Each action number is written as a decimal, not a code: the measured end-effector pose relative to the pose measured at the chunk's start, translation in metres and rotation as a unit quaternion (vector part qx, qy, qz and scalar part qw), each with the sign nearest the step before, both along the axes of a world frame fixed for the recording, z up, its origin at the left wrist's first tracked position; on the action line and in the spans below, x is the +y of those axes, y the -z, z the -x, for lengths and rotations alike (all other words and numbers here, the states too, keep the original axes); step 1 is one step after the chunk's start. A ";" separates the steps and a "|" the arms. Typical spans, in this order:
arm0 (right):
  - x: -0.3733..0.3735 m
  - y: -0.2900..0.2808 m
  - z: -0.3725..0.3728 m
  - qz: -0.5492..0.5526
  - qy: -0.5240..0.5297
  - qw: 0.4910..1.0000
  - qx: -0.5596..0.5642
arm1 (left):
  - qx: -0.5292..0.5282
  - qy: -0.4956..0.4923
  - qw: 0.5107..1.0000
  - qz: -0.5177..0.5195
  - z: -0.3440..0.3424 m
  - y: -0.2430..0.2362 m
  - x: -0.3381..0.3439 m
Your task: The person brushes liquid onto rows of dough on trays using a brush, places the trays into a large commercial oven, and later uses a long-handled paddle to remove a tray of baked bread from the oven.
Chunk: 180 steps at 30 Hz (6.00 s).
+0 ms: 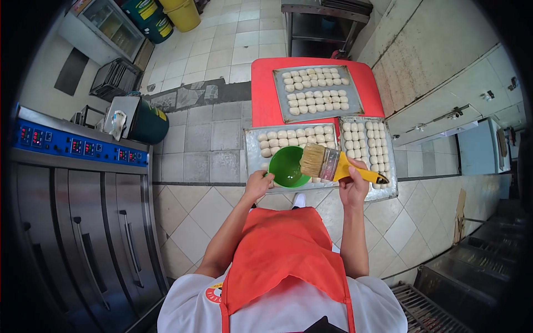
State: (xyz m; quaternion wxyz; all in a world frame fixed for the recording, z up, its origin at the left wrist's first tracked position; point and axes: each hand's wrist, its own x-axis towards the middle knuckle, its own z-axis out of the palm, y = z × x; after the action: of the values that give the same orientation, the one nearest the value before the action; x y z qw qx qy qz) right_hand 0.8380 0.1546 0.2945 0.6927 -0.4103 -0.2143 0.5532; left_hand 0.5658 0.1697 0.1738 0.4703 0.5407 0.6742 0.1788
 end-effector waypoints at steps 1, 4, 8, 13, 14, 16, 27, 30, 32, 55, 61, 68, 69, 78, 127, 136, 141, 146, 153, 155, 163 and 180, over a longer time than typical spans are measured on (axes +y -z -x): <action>0.002 0.005 0.007 -0.004 0.004 1.000 -0.004 | -0.004 0.004 1.000 -0.004 0.003 0.000 0.004; -0.001 0.061 0.023 0.072 -0.053 0.993 -0.083 | -0.035 0.009 0.999 0.032 0.010 -0.001 0.000; 0.004 0.086 0.026 0.088 -0.050 0.992 -0.081 | 0.003 0.033 0.999 -0.001 0.019 -0.012 0.006; 0.013 0.049 0.032 0.062 -0.043 0.997 -0.022 | -0.022 0.026 0.999 -0.030 0.030 -0.012 0.017; 0.014 0.044 0.032 0.064 -0.033 0.997 -0.013 | -0.021 0.025 0.999 -0.031 0.030 -0.012 0.017; 0.015 0.034 0.031 0.047 -0.047 0.998 -0.001 | -0.022 0.012 0.999 -0.033 0.033 -0.006 0.018; 0.036 0.084 0.032 0.066 -0.077 0.988 0.116 | -0.028 -0.002 0.999 -0.015 0.045 0.024 0.031; 0.033 0.128 0.027 0.075 -0.068 0.982 0.159 | -0.069 -0.079 0.995 0.001 0.064 0.044 0.027; 0.026 0.161 0.023 0.102 -0.052 0.978 0.176 | -0.136 -0.190 0.970 0.065 0.080 0.053 0.022; 0.039 0.271 0.135 0.224 -0.118 0.809 -0.530 | -0.172 -0.439 0.879 0.065 0.224 0.021 -0.053; 0.073 0.230 -0.071 0.253 0.143 0.731 -0.617 | -0.147 -0.376 0.914 0.051 0.253 0.044 -0.081; 0.022 0.235 0.212 -0.003 -0.240 0.679 -0.693 | -0.152 -0.405 0.900 0.060 0.234 0.042 -0.071; 0.016 0.213 0.228 0.019 -0.278 0.778 -0.563 | -0.148 -0.404 0.900 0.063 0.237 0.041 -0.073; -0.004 0.236 -0.085 0.172 0.040 0.903 -0.391 | -0.131 -0.317 0.938 0.052 0.211 0.033 -0.064; 0.049 0.226 -0.018 0.278 -0.015 0.715 -0.642 | 0.002 -0.183 0.983 0.018 0.221 0.030 0.012; 0.097 0.087 0.230 -0.118 -0.301 0.688 -0.649 | -0.025 -0.030 0.999 0.000 0.168 0.032 0.082; 0.132 0.129 0.209 0.001 -0.250 0.912 -0.325 | -0.061 -0.077 0.994 0.039 0.133 0.041 0.112; 0.166 0.172 0.087 0.200 -0.150 0.967 0.052 | -0.054 -0.154 0.984 0.065 0.150 0.079 0.099; 0.219 0.243 -0.040 0.201 0.139 0.810 -0.532 | -0.043 -0.271 0.960 0.046 0.193 0.064 0.081; 0.219 0.273 0.021 0.145 0.001 0.662 -0.735 | -0.085 -0.296 0.951 0.020 0.197 0.057 0.087; 0.182 0.234 0.169 0.221 -0.228 0.851 -0.419 | -0.044 -0.352 0.935 0.014 0.225 0.052 0.069; 0.138 0.128 0.256 -0.048 -0.241 0.747 -0.617 | -0.052 -0.083 0.995 -0.006 0.164 0.061 0.099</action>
State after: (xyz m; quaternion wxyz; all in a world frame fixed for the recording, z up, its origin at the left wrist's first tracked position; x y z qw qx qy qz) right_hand 0.5821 0.2926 0.1661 0.2719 -0.5630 -0.7132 0.3170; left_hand 0.4014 0.2686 0.1124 0.4851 0.4756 0.6902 0.2492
